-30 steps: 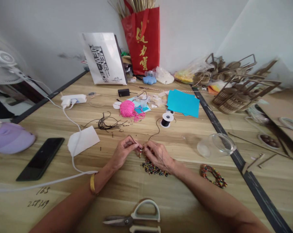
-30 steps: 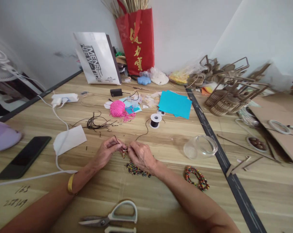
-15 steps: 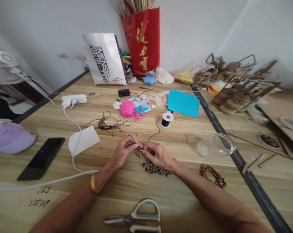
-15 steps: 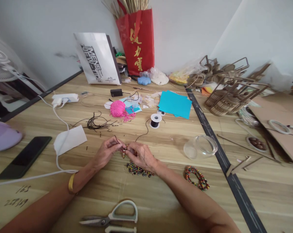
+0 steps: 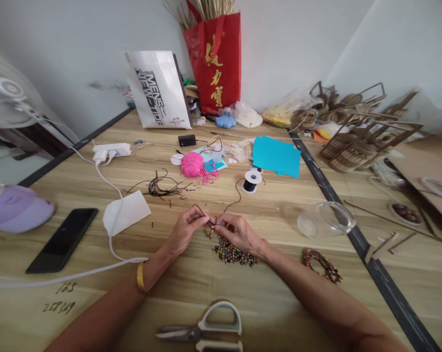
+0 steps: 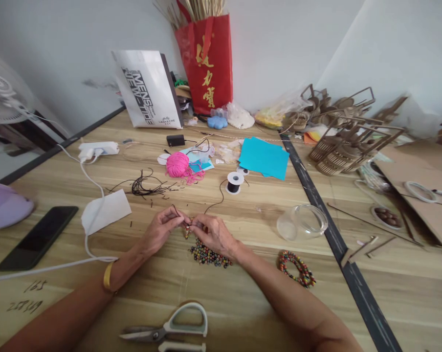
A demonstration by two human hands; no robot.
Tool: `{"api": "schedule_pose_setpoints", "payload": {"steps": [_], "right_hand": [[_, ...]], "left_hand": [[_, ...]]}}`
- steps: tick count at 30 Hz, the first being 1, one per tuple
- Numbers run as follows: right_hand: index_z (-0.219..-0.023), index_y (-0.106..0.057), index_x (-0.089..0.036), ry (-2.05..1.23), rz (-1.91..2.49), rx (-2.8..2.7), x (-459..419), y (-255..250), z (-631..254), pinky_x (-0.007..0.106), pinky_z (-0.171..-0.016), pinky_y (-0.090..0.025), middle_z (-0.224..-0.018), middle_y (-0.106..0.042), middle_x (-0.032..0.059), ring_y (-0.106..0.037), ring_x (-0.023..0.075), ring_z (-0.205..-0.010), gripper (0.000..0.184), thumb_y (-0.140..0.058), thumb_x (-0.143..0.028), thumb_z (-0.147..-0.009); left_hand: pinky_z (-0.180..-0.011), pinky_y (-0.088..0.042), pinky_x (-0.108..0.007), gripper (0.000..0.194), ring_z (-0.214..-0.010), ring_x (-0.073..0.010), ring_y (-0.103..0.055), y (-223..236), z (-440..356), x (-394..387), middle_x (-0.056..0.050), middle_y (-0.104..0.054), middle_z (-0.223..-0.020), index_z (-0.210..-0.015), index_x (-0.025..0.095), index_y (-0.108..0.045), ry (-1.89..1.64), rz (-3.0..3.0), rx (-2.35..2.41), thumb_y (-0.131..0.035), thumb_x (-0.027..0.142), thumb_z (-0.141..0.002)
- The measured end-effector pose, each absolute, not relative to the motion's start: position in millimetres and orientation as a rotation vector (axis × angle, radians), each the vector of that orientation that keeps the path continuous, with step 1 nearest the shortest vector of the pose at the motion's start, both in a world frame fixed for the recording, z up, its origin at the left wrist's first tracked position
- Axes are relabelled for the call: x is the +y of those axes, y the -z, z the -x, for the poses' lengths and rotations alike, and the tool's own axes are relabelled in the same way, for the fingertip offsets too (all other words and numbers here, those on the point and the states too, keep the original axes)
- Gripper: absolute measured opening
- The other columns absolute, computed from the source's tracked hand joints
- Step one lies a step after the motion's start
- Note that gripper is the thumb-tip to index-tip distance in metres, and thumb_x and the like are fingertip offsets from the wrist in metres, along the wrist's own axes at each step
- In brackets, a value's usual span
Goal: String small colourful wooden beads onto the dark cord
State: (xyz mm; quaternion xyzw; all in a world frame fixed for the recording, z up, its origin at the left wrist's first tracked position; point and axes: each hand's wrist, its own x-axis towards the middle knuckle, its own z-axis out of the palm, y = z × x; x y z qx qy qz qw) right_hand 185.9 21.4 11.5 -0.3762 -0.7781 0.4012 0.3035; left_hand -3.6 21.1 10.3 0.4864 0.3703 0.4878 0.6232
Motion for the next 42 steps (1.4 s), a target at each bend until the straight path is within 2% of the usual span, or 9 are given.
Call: {"api": "schedule_pose_setpoints", "payload": {"steps": [4,8,12,16,31,37,42], "right_hand": [[-0.075,-0.057,-0.015,-0.941,1.006,-2.13,19.9,-17.9,-185.5,0.018,-0.051,-0.03,-0.06,-0.048,-0.0035,-0.041,0.0079,-0.053,0.019,-0.049,-0.025,-0.09],[-0.07,-0.053,-0.016,-0.788,0.957,-2.235,17.8,-20.2,-184.4,0.02,-0.052,-0.029,-0.06,-0.047,-0.003,-0.04,0.0087,-0.053,0.021,-0.044,-0.016,-0.089],[-0.072,-0.053,-0.018,-0.521,0.929,-2.347,18.0,-12.7,-183.9,0.023,-0.058,-0.03,-0.065,-0.052,-0.0003,-0.045,0.0115,-0.059,0.015,-0.046,-0.013,-0.084],[-0.074,-0.052,-0.018,-0.378,0.963,-2.397,18.4,-8.0,-182.8,0.024,-0.058,-0.028,-0.065,-0.053,0.0004,-0.045,0.0124,-0.059,0.014,-0.045,-0.015,-0.085],[-0.081,-0.053,-0.018,-0.291,0.841,-2.395,20.8,-7.9,-188.7,0.026,-0.062,-0.037,-0.074,-0.055,0.0043,-0.05,0.0153,-0.067,0.023,-0.037,-0.022,-0.097],[-0.093,-0.055,-0.018,-0.355,0.833,-2.35,21.5,-4.0,-190.0,0.027,-0.066,-0.043,-0.082,-0.059,0.0062,-0.055,0.0162,-0.073,0.018,-0.038,-0.021,-0.097],[-0.097,-0.058,-0.019,-0.244,0.773,-2.345,19.7,-4.2,-191.1,0.026,-0.068,-0.046,-0.092,-0.062,0.0073,-0.058,0.0158,-0.08,0.017,-0.042,-0.02,-0.096]], "left_hand": [[-0.073,-0.048,-0.027,0.015,-0.074,-0.0143,-0.062,-11.7,2.7,19.5,-0.003,-0.07,-0.077,-0.075,0.014,-0.06,-1.108,-1.121,0.851,-0.066,0.027,-0.08],[-0.07,-0.047,-0.027,0.019,-0.071,-0.0143,-0.059,-10.5,0.4,18.9,-0.002,-0.066,-0.072,-0.073,0.014,-0.06,-1.062,-1.151,0.833,-0.064,0.03,-0.081],[-0.07,-0.047,-0.026,0.021,-0.068,-0.0136,-0.058,-10.9,-2.1,19.6,-0.001,-0.063,-0.068,-0.071,0.015,-0.058,-1.003,-1.236,0.915,-0.065,0.032,-0.08],[-0.071,-0.047,-0.025,0.021,-0.068,-0.0134,-0.058,-18.4,-3.4,19.8,0.0,-0.062,-0.067,-0.071,0.015,-0.057,-0.942,-1.326,1.002,-0.063,0.032,-0.081],[-0.064,-0.047,-0.024,0.019,-0.061,-0.0127,-0.057,-16.2,2.0,23.9,0.0,-0.062,-0.061,-0.064,0.014,-0.064,-0.957,-1.284,1.073,-0.072,0.03,-0.072],[-0.072,-0.051,-0.028,0.017,-0.071,-0.0163,-0.063,-12.4,4.7,26.6,-0.003,-0.071,-0.076,-0.078,0.016,-0.073,-0.981,-1.226,1.065,-0.075,0.029,-0.067],[-0.072,-0.051,-0.028,0.016,-0.074,-0.0177,-0.063,-13.3,5.3,26.7,-0.005,-0.071,-0.078,-0.079,0.017,-0.075,-0.975,-1.311,1.066,-0.074,0.029,-0.069]]}}
